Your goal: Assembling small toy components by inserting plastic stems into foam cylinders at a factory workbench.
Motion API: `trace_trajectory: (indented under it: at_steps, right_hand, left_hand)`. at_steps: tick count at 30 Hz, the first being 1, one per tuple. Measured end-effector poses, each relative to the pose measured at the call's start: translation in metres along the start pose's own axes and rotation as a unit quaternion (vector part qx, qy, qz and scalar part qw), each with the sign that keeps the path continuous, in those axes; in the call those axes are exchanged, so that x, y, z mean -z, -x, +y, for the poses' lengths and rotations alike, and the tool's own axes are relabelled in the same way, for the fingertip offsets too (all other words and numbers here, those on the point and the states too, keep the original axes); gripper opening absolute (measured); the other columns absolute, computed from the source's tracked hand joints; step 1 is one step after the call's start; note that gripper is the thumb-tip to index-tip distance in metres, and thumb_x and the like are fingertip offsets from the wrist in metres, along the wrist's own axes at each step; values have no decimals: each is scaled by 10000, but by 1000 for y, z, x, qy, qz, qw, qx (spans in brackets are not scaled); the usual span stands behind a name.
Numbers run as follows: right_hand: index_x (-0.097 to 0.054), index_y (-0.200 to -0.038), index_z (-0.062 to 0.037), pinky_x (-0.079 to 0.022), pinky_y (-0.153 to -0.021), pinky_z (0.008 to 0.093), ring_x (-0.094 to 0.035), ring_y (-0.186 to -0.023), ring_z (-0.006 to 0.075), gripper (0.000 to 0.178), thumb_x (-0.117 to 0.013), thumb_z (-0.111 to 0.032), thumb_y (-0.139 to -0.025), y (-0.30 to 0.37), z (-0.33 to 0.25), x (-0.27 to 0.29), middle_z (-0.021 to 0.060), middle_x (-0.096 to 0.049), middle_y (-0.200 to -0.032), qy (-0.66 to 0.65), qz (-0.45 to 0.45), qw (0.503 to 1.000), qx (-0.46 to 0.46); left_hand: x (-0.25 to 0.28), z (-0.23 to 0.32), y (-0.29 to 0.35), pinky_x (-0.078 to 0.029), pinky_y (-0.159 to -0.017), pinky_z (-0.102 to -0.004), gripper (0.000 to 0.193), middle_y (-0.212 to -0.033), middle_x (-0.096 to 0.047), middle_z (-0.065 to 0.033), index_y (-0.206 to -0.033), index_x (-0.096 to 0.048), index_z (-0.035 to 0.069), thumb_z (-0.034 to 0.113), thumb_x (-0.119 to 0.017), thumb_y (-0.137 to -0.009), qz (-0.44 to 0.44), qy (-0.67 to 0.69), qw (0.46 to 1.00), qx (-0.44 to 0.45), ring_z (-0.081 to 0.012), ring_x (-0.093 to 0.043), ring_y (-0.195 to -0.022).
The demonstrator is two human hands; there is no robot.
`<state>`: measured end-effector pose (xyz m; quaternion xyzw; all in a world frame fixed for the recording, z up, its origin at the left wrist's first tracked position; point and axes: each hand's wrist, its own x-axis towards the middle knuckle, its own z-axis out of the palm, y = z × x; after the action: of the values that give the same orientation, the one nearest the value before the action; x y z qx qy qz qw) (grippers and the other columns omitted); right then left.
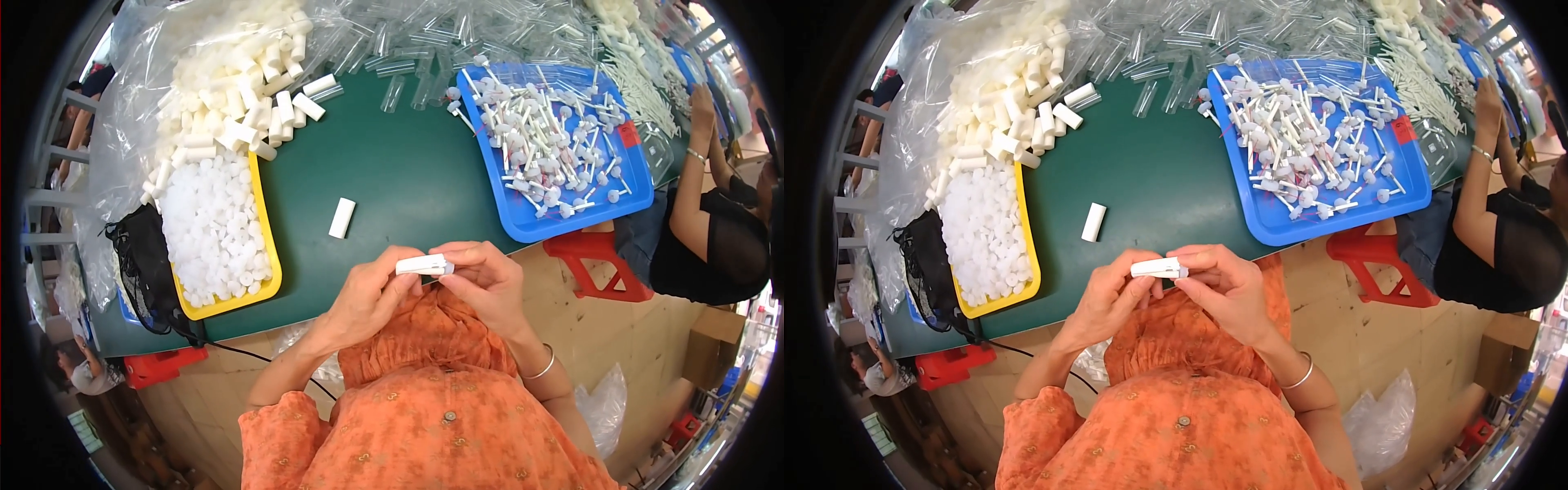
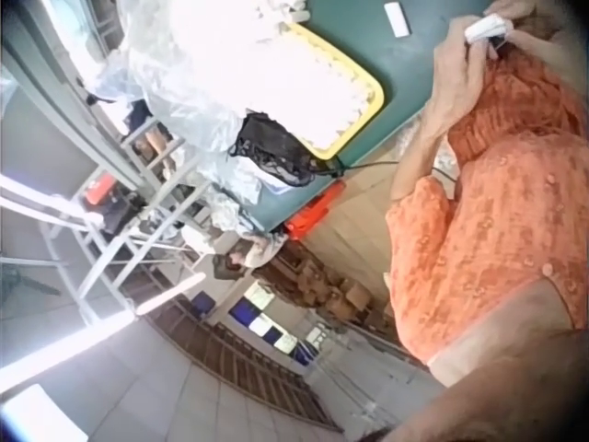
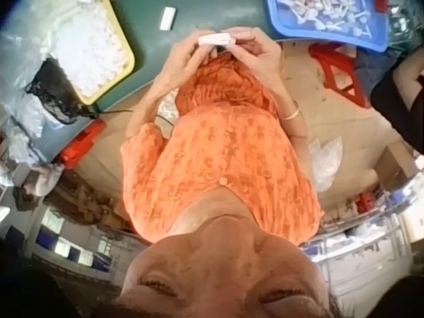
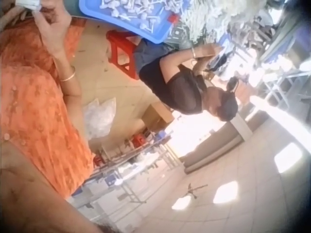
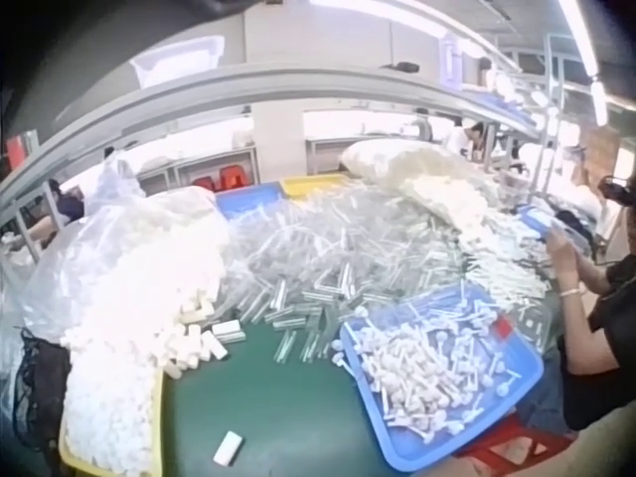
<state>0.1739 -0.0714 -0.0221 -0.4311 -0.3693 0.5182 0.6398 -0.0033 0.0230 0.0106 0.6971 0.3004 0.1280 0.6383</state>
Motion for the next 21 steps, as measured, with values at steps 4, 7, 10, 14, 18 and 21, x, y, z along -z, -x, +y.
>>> trace_trajectory:
  at_steps: [4, 7, 10, 14, 18, 21]
  right_hand:
    - [-593, -1033, -10, -549, -729, 274, -658, -897, 182, 237, -654, 104, -834, 1, 0, -3, 149, -640, -1143, 312, -15, 943, 117]
    - [-588, -1015, -32, -531, -702, 292, -648, -863, 227, 274, -698, 84, -793, -7, 6, -8, 123, -650, -1092, 412, 1, 878, 242]
    - [-577, -987, -46, -500, -732, 359, -622, -877, 280, 310, -745, 17, -734, -17, -10, -13, 97, -648, -1016, 466, -19, 842, 271]
    - [-573, -936, -55, -461, -717, 389, -604, -842, 276, 277, -740, -26, -717, -32, -16, -7, 80, -633, -943, 529, -28, 795, 295]
    - [-561, -874, -51, -459, -701, 394, -593, -808, 281, 210, -715, -17, -736, -39, -8, 4, 85, -624, -905, 540, 5, 794, 278]
    - [-569, -872, -45, -461, -690, 397, -595, -771, 290, 190, -701, -6, -742, -34, 13, 2, 91, -625, -871, 574, -6, 778, 256]
  left_hand:
    - [-10, -8, 4, -453, -666, -262, 155, -852, -591, -51, -1110, -519, 10, 58, -486, -967, 59, 90, 994, -1, -94, -533, -735]
    - [-8, -8, -5, -414, -732, -218, 166, -927, -560, -3, -1074, -534, 16, 46, -435, -944, 86, 125, 987, 52, -50, -487, -847]
    - [-9, -14, -5, -423, -767, -228, 159, -940, -567, -9, -1053, -540, 20, 60, -425, -950, 105, 82, 990, 42, -68, -494, -859]
    - [7, 2, -20, -442, -816, -259, 179, -975, -600, -40, -1084, -570, 20, 68, -477, -939, 68, 57, 995, 43, -118, -545, -892]
    - [52, 32, -81, -494, -795, -381, 193, -944, -658, -141, -1068, -638, 27, 78, -589, -889, 145, -356, 903, -192, -313, -622, -923]
    - [74, 20, -156, -494, -711, -436, 108, -863, -603, -167, -859, -622, 11, 114, -596, -875, 247, -539, 780, -199, -352, -581, -840]
